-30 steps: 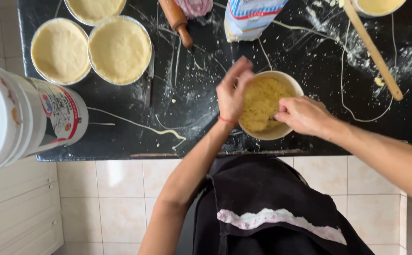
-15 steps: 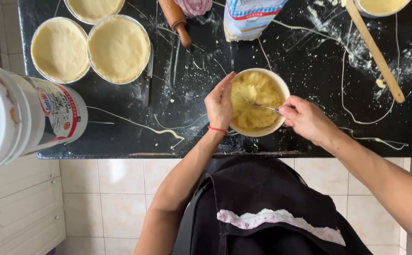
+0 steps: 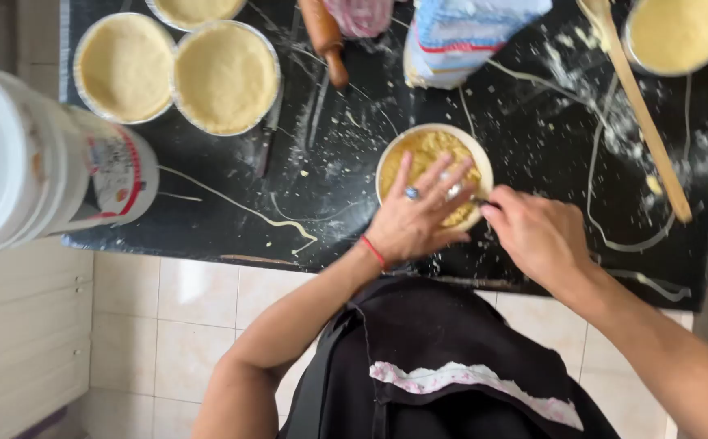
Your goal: The person mixes a crumbly yellow filling in a bowl using a spoon. Then, they scoop a thick brown paste from a large container and spread it into several pie crusts using the same spoon.
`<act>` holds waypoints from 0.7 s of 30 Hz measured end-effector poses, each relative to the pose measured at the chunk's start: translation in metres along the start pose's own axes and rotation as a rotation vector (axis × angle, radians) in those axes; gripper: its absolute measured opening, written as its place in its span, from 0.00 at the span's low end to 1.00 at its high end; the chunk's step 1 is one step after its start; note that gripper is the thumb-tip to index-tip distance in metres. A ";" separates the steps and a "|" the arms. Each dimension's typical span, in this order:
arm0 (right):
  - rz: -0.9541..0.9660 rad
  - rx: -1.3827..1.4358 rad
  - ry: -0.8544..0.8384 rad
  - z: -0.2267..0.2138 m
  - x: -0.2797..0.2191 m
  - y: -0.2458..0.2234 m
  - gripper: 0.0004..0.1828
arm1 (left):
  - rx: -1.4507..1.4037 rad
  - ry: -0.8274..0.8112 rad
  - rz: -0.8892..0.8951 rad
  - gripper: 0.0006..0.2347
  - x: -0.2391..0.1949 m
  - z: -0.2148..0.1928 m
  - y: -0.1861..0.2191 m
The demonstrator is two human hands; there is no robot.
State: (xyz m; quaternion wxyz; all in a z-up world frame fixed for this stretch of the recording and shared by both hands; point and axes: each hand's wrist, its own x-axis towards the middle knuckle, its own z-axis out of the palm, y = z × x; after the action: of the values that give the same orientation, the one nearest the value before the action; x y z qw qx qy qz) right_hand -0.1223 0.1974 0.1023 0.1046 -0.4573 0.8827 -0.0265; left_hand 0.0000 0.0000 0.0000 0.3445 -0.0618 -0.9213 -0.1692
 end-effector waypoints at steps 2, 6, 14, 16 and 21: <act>0.092 0.164 -0.122 -0.011 -0.002 0.006 0.17 | 0.103 -0.126 -0.055 0.33 -0.006 0.004 0.011; 0.164 0.257 -0.218 -0.019 -0.006 0.030 0.15 | 0.132 -0.277 -0.186 0.35 -0.008 -0.018 0.007; -0.356 -0.103 0.496 0.109 -0.018 0.125 0.12 | 0.467 -0.641 -0.127 0.38 -0.069 -0.064 0.002; -0.315 0.130 0.638 0.112 -0.015 0.114 0.09 | 0.540 -0.632 -0.138 0.39 -0.082 -0.063 0.001; -0.241 0.183 0.388 0.151 0.006 0.141 0.14 | 0.569 -0.606 -0.201 0.39 -0.115 -0.077 0.000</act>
State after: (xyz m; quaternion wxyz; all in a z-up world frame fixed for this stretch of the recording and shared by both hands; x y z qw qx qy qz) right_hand -0.2076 0.2816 -0.0664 -0.0296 -0.5343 0.8193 -0.2059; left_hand 0.1341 -0.0269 -0.0211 0.0436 0.0789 -0.9923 0.0847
